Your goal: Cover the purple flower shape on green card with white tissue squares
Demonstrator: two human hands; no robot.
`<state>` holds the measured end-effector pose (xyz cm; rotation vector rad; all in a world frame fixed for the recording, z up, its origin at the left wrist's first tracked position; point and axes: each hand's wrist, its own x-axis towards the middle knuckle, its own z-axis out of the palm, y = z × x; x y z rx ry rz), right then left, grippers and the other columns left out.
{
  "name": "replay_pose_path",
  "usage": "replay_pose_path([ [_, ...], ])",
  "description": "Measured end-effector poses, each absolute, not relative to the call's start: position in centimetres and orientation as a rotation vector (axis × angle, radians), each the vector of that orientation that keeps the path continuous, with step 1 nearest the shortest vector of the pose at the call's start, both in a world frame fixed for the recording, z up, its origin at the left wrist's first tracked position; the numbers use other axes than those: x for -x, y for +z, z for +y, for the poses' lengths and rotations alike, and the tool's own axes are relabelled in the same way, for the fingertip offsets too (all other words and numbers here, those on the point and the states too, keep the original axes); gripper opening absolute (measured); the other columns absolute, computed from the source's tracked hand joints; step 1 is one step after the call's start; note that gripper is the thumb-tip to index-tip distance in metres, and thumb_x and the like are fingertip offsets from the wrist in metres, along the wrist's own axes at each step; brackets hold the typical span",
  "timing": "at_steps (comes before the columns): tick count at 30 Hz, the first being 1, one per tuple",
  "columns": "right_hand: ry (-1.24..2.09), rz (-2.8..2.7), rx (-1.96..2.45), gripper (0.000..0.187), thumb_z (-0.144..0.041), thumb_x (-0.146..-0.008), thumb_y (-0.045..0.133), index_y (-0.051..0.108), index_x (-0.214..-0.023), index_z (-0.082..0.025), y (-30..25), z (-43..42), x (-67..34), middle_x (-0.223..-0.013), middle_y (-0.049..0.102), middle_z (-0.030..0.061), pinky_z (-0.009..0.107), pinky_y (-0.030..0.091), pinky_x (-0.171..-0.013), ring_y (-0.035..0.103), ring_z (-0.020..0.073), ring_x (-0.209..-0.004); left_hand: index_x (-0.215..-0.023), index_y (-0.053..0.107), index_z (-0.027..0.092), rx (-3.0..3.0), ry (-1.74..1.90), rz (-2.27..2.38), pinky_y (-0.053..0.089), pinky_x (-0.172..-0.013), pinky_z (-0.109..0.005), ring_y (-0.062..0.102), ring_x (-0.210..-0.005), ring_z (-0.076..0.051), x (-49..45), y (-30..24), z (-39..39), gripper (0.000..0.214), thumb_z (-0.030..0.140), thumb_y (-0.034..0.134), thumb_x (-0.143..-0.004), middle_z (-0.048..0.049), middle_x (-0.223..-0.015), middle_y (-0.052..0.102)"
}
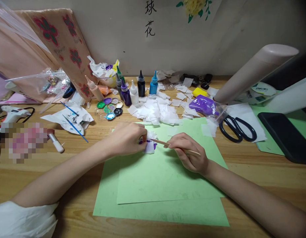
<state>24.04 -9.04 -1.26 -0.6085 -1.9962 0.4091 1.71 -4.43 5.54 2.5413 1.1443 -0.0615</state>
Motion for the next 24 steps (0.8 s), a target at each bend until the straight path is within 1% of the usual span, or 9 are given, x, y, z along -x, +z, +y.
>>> replay_pose_path([
  [5,0.4,-1.943,0.579,0.016,-0.017,-0.093,0.045,0.058,-0.101,-0.02,-1.1,-9.3,-24.2,-0.078,0.068,0.0069,0.031,0.053,-0.061,0.062,0.0188,-0.074,-0.073,0.067,0.016,-2.411,-0.022,0.998,0.03,-0.054,-0.022,0.048,-0.057,-0.009,-1.3,6.5,-3.8,0.011,0.021,0.057,-0.074,0.0008,-0.066,0.059],
  [12,0.341,-2.029,0.468,0.017,-0.017,-0.094,0.038,0.054,-0.1,-0.018,-0.4,-9.6,-24.3,-0.074,0.068,0.0071,0.031,0.054,-0.063,0.062,0.0174,-0.071,-0.072,0.068,0.017,-2.438,0.027,1.063,0.03,-0.053,-0.022,0.048,-0.058,-0.009,-1.0,5.9,-3.3,0.011,0.023,0.059,-0.073,0.0013,-0.067,0.059],
  [16,0.308,-2.119,0.44,0.017,-0.014,-0.093,0.04,0.053,-0.104,-0.016,-0.5,-9.5,-24.1,-0.078,0.068,0.0088,0.031,0.055,-0.065,0.06,0.0175,-0.074,-0.074,0.069,0.017,-2.435,0.039,1.129,0.03,-0.053,-0.022,0.05,-0.059,-0.01,-1.1,6.1,-3.2,0.011,0.022,0.059,-0.071,0.0008,-0.068,0.061],
  [24,0.317,-2.187,0.547,0.018,-0.013,-0.093,0.043,0.052,-0.107,-0.019,-0.9,-9.1,-23.7,-0.082,0.067,0.0071,0.031,0.055,-0.069,0.059,0.018,-0.079,-0.074,0.069,0.018,-2.47,0.024,1.136,0.029,-0.054,-0.022,0.051,-0.062,-0.011,-1.2,5.9,-3.2,0.011,0.024,0.061,-0.072,-0.0003,-0.07,0.063],
])
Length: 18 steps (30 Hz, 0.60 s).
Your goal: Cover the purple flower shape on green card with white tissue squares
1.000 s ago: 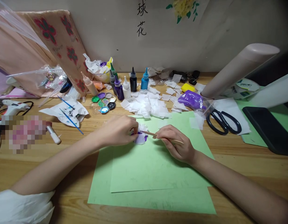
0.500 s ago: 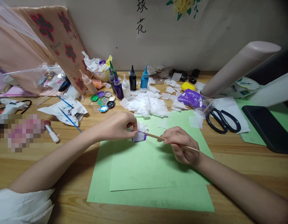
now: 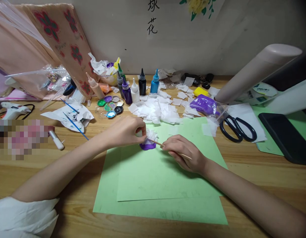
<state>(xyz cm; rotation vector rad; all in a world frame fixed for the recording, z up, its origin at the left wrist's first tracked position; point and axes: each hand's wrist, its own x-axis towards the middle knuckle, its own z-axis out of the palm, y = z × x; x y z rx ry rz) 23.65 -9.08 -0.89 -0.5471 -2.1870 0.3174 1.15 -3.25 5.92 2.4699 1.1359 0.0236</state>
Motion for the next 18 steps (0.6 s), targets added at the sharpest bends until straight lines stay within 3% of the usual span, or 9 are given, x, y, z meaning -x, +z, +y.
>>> replay_pose_path([
  [4,0.314,-2.198,0.576,0.02,-0.012,-0.093,0.044,0.052,-0.109,-0.019,-1.0,-8.9,-23.6,-0.083,0.066,0.007,0.031,0.056,-0.07,0.06,0.0187,-0.081,-0.072,0.065,0.016,-2.476,0.137,1.2,0.028,-0.056,-0.024,0.05,-0.061,-0.012,-0.9,5.3,-2.8,0.016,0.03,0.058,-0.078,-0.002,-0.07,0.063],
  [8,0.357,-2.167,0.632,0.019,-0.012,-0.093,0.044,0.053,-0.107,-0.02,-1.2,-9.0,-23.3,-0.084,0.065,0.0065,0.031,0.055,-0.069,0.061,0.0185,-0.081,-0.062,0.052,0.016,-2.369,0.357,1.403,0.024,-0.053,-0.026,0.039,-0.052,-0.011,-0.7,3.4,-1.8,0.036,0.034,0.042,-0.091,0.0004,-0.057,0.051],
  [15,0.553,-1.985,1.014,0.022,-0.017,-0.097,0.039,0.058,-0.087,-0.02,-0.6,-8.8,-22.1,-0.088,0.062,0.0058,0.03,0.054,-0.071,0.064,0.0167,-0.08,-0.058,0.046,0.017,-2.302,0.454,1.466,0.023,-0.054,-0.027,0.041,-0.052,-0.012,-0.9,0.6,-1.4,0.039,0.031,0.038,-0.093,-0.0003,-0.055,0.051],
  [18,0.731,-1.826,1.111,0.023,-0.022,-0.098,0.037,0.057,-0.088,-0.019,-0.8,-8.6,-22.0,-0.092,0.06,0.0049,0.027,0.054,-0.066,0.066,0.0139,-0.074,-0.059,0.046,0.017,-2.316,0.455,1.462,0.023,-0.054,-0.027,0.041,-0.053,-0.013,-1.0,0.6,-1.6,0.038,0.032,0.037,-0.093,-0.0005,-0.056,0.051],
])
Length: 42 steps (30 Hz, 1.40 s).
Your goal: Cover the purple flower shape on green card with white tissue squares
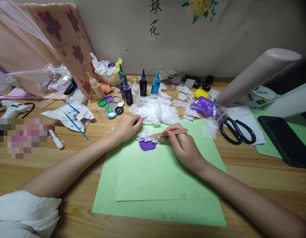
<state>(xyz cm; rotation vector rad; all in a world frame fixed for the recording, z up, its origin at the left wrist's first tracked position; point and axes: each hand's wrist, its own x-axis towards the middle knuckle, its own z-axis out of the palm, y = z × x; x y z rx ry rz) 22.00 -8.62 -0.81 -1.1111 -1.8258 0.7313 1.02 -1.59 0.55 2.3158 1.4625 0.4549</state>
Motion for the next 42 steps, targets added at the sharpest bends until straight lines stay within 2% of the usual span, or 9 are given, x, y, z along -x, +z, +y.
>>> replay_pose_path([
  [2,0.765,-1.764,1.064,0.022,-0.022,-0.098,0.038,0.057,-0.089,-0.019,-1.1,-8.7,-22.1,-0.091,0.061,0.005,0.028,0.055,-0.065,0.066,0.0137,-0.073,-0.06,0.046,0.017,-2.308,0.472,1.461,0.024,-0.055,-0.026,0.043,-0.054,-0.013,-1.0,0.6,-1.6,0.038,0.032,0.037,-0.093,-0.0003,-0.057,0.051],
  [5,0.632,-1.818,0.899,0.021,-0.018,-0.096,0.041,0.06,-0.087,-0.019,-1.3,-9.1,-22.3,-0.083,0.064,0.0055,0.031,0.053,-0.066,0.063,0.0164,-0.074,-0.062,0.045,0.017,-2.274,0.505,1.461,0.027,-0.056,-0.026,0.046,-0.057,-0.013,-0.9,0.5,-1.7,0.037,0.032,0.035,-0.094,0.0001,-0.058,0.051],
  [10,0.555,-1.824,0.732,0.019,-0.012,-0.092,0.042,0.059,-0.095,-0.02,-1.3,-9.7,-22.5,-0.076,0.065,0.0051,0.033,0.05,-0.064,0.06,0.0184,-0.072,-0.065,0.048,0.017,-2.215,0.594,1.485,0.03,-0.057,-0.025,0.048,-0.058,-0.013,-0.8,0.4,-1.7,0.033,0.031,0.038,-0.093,0.0002,-0.061,0.053],
  [31,0.526,-1.969,0.843,0.019,-0.014,-0.094,0.041,0.058,-0.095,-0.021,-1.4,-9.4,-22.2,-0.08,0.065,0.0056,0.033,0.051,-0.067,0.06,0.019,-0.075,-0.066,0.053,0.016,-2.212,0.623,1.451,0.028,-0.056,-0.025,0.046,-0.058,-0.012,-0.8,-0.1,-1.7,0.031,0.03,0.04,-0.091,0.0001,-0.062,0.056],
  [38,0.625,-1.844,1.029,0.022,-0.016,-0.097,0.037,0.056,-0.089,-0.02,-1.1,-9.1,-21.7,-0.088,0.062,0.0061,0.031,0.052,-0.067,0.063,0.0163,-0.074,-0.063,0.048,0.017,-2.244,0.602,1.43,0.025,-0.054,-0.025,0.042,-0.054,-0.012,-0.7,-0.1,-1.7,0.032,0.031,0.04,-0.091,0.0018,-0.057,0.049],
  [42,0.561,-1.928,0.873,0.018,-0.013,-0.094,0.041,0.057,-0.096,-0.021,-1.3,-9.5,-21.8,-0.084,0.064,0.0057,0.033,0.051,-0.069,0.06,0.0187,-0.078,-0.064,0.049,0.017,-2.245,0.59,1.432,0.025,-0.054,-0.025,0.043,-0.055,-0.012,-0.8,-0.1,-1.6,0.031,0.031,0.04,-0.091,0.0015,-0.057,0.049],
])
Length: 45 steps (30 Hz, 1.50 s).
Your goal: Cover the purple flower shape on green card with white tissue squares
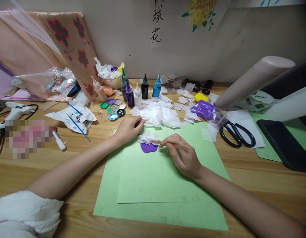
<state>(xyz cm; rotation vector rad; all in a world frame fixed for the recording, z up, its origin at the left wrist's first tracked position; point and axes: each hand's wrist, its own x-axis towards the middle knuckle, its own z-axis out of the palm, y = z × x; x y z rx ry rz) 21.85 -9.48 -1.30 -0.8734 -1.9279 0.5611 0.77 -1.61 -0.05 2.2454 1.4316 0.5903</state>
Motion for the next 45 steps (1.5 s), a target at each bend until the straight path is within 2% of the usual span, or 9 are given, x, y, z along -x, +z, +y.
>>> replay_pose_path([
  [6,0.478,-1.963,0.683,0.023,-0.007,-0.089,0.043,0.054,-0.102,-0.021,-1.4,-10.0,-22.2,-0.081,0.063,0.0058,0.035,0.05,-0.066,0.057,0.0199,-0.077,-0.066,0.052,0.016,-2.223,0.572,1.431,0.027,-0.055,-0.024,0.045,-0.056,-0.012,-0.8,0.1,-1.7,0.031,0.03,0.041,-0.091,0.0012,-0.059,0.052],
  [11,0.57,-1.824,0.715,0.019,-0.011,-0.092,0.04,0.056,-0.098,-0.02,-1.5,-9.8,-22.5,-0.079,0.061,0.0043,0.033,0.047,-0.067,0.055,0.0181,-0.076,-0.073,0.055,0.016,-2.158,0.727,1.43,0.034,-0.058,-0.025,0.047,-0.06,-0.012,-0.6,0.2,-1.8,0.025,0.029,0.043,-0.091,0.0012,-0.064,0.053],
  [13,0.667,-1.688,0.838,0.02,-0.015,-0.095,0.038,0.057,-0.093,-0.021,-1.7,-9.4,-22.7,-0.081,0.059,0.0033,0.032,0.045,-0.067,0.056,0.0164,-0.076,-0.081,0.058,0.017,-2.189,0.809,1.398,0.039,-0.064,-0.025,0.052,-0.068,-0.014,-0.6,0.2,-1.8,0.019,0.028,0.046,-0.09,-0.0005,-0.073,0.056],
  [16,0.81,-1.489,0.969,0.023,-0.023,-0.098,0.039,0.058,-0.086,-0.021,-1.8,-8.5,-23.1,-0.083,0.055,0.0019,0.028,0.043,-0.061,0.055,0.0131,-0.071,-0.091,0.062,0.018,-2.326,0.875,1.34,0.044,-0.083,-0.031,0.055,-0.092,-0.019,-0.5,0.1,-1.8,0.014,0.025,0.05,-0.088,-0.0054,-0.095,0.059],
  [19,0.862,-1.377,0.968,0.024,-0.027,-0.097,0.041,0.058,-0.081,-0.02,-1.6,-8.0,-23.3,-0.08,0.052,0.0006,0.027,0.042,-0.057,0.054,0.0117,-0.066,-0.099,0.065,0.021,-2.428,0.87,1.335,0.039,-0.098,-0.04,0.05,-0.112,-0.024,-0.5,0.0,-1.9,0.018,0.025,0.053,-0.087,-0.0081,-0.116,0.055],
  [22,0.858,-1.4,0.945,0.024,-0.027,-0.097,0.041,0.058,-0.081,-0.02,-1.6,-8.2,-23.4,-0.079,0.053,0.0008,0.028,0.041,-0.057,0.053,0.0121,-0.066,-0.109,0.064,0.023,-2.424,0.801,1.384,0.037,-0.101,-0.045,0.047,-0.117,-0.026,-0.4,-0.2,-1.9,0.024,0.027,0.05,-0.089,-0.0082,-0.125,0.054],
  [27,0.747,-1.575,0.887,0.023,-0.022,-0.097,0.04,0.057,-0.082,-0.02,-1.9,-8.7,-23.4,-0.077,0.054,0.0012,0.03,0.041,-0.064,0.051,0.014,-0.071,-0.122,0.058,0.021,-2.376,0.783,1.386,0.036,-0.102,-0.045,0.047,-0.12,-0.025,-0.3,-0.6,-1.6,0.034,0.032,0.041,-0.095,-0.0084,-0.129,0.055],
  [35,0.672,-1.631,0.87,0.022,-0.019,-0.096,0.039,0.056,-0.081,-0.02,-1.8,-8.7,-23.4,-0.074,0.055,0.0018,0.032,0.04,-0.065,0.05,0.0155,-0.07,-0.126,0.053,0.019,-2.318,0.942,1.328,0.037,-0.102,-0.041,0.048,-0.12,-0.023,-0.2,-0.3,-1.7,0.034,0.031,0.042,-0.095,-0.0096,-0.127,0.057],
  [45,0.684,-1.637,0.878,0.022,-0.019,-0.096,0.039,0.056,-0.082,-0.02,-1.9,-8.8,-23.4,-0.075,0.054,0.0016,0.032,0.04,-0.066,0.05,0.0149,-0.071,-0.106,0.06,0.019,-2.152,1.128,1.373,0.048,-0.077,-0.028,0.06,-0.088,-0.016,0.0,-1.0,-1.0,0.018,0.021,0.051,-0.091,-0.0042,-0.094,0.062],
])
